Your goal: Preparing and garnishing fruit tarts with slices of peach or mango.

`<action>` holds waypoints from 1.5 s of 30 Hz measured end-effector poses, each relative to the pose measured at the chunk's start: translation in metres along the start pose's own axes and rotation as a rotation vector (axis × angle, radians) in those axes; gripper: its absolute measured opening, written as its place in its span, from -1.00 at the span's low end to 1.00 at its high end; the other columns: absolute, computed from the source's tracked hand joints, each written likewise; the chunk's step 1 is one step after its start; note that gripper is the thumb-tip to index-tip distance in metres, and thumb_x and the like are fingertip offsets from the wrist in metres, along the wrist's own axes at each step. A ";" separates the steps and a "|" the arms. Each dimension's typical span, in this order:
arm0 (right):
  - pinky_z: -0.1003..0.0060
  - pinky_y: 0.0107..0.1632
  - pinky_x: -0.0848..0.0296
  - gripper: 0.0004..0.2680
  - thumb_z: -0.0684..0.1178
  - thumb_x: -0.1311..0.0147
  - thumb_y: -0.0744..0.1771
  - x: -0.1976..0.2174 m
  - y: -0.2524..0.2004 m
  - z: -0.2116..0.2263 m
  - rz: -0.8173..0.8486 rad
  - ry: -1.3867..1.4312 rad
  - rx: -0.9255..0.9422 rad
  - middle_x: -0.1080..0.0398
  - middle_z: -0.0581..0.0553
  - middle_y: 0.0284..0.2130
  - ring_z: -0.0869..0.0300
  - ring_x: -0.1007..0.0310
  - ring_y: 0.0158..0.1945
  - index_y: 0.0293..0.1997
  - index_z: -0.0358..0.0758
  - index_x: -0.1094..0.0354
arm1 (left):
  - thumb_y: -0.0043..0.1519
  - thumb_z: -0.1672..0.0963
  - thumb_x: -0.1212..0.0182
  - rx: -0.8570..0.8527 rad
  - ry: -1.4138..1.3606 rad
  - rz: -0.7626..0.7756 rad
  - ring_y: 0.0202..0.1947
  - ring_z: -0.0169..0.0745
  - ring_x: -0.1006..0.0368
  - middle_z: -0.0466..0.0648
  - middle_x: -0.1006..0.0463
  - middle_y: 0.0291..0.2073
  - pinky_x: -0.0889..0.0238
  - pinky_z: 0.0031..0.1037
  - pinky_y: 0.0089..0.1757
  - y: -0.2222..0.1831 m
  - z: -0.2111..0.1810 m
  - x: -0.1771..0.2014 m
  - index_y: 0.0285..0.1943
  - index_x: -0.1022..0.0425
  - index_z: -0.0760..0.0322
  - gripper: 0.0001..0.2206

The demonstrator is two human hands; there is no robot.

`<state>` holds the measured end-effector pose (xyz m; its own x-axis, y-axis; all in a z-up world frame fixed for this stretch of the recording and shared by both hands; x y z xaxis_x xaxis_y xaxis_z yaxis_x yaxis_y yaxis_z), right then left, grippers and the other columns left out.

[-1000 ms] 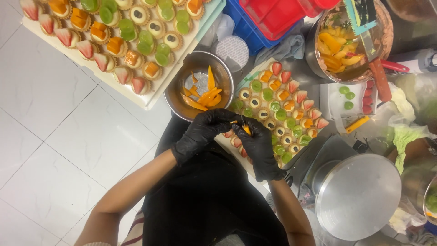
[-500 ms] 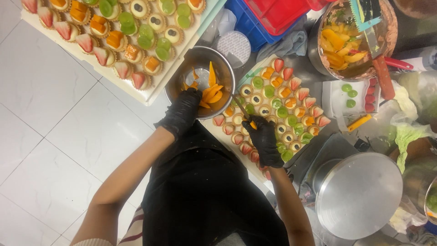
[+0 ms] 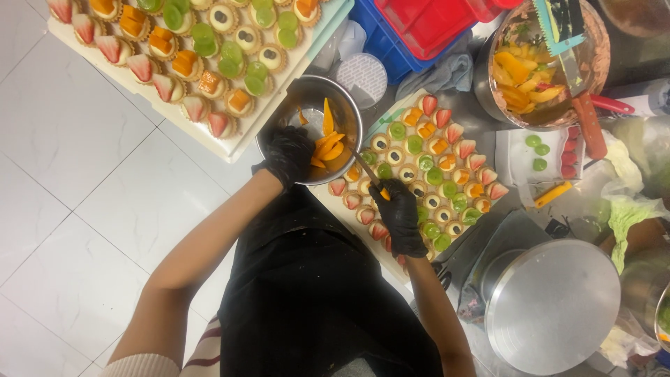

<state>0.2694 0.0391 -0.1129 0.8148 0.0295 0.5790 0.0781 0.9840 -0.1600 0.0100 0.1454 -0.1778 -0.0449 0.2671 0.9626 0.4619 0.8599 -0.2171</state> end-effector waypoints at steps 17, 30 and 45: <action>0.39 -0.09 -0.42 -0.87 -0.18 -0.21 0.35 0.031 -0.032 0.018 -0.090 0.308 -0.185 -0.46 -0.04 -0.24 0.31 -0.44 -0.16 -0.01 -0.29 -0.54 | 0.24 0.02 -0.10 -0.272 -0.228 0.505 -0.12 -0.04 -0.56 0.05 -0.65 -0.19 -0.39 -0.31 -0.07 0.012 0.063 -0.129 -0.10 -0.65 0.23 -0.72; 0.40 0.00 -0.46 -0.86 -0.25 -0.17 0.35 0.029 -0.037 0.034 -0.075 0.456 -0.147 -0.53 -0.02 -0.14 0.32 -0.48 -0.08 -0.01 -0.31 -0.52 | 0.39 0.13 0.01 -0.435 0.049 0.739 -0.14 -0.13 -0.58 0.04 -0.64 -0.13 -0.43 -0.40 -0.13 0.009 0.021 -0.031 -0.01 -0.60 0.29 -0.76; 0.50 -0.26 -0.34 -0.58 -0.07 0.13 0.44 0.030 -0.013 0.158 0.405 0.563 -0.281 -0.42 -0.02 -0.32 0.44 -0.33 -0.32 0.55 -0.15 0.02 | 0.32 0.14 -0.16 0.319 -1.915 0.371 -0.19 -0.43 -0.46 -0.12 -0.61 -0.15 -0.33 -0.62 -0.21 -0.055 -0.048 0.147 0.25 -0.48 0.36 -0.67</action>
<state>0.2022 0.0549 0.0325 0.9760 0.2112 -0.0528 -0.2078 0.8314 -0.5154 0.0208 0.1162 -0.0168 -0.8309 0.2706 -0.4862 0.5334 0.6362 -0.5574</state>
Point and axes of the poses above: each hand's wrist, its own y-axis towards the middle knuckle, its own x-axis out of the back of the hand, z = x × y, the point moved 4 cm from there along y, towards the middle knuckle
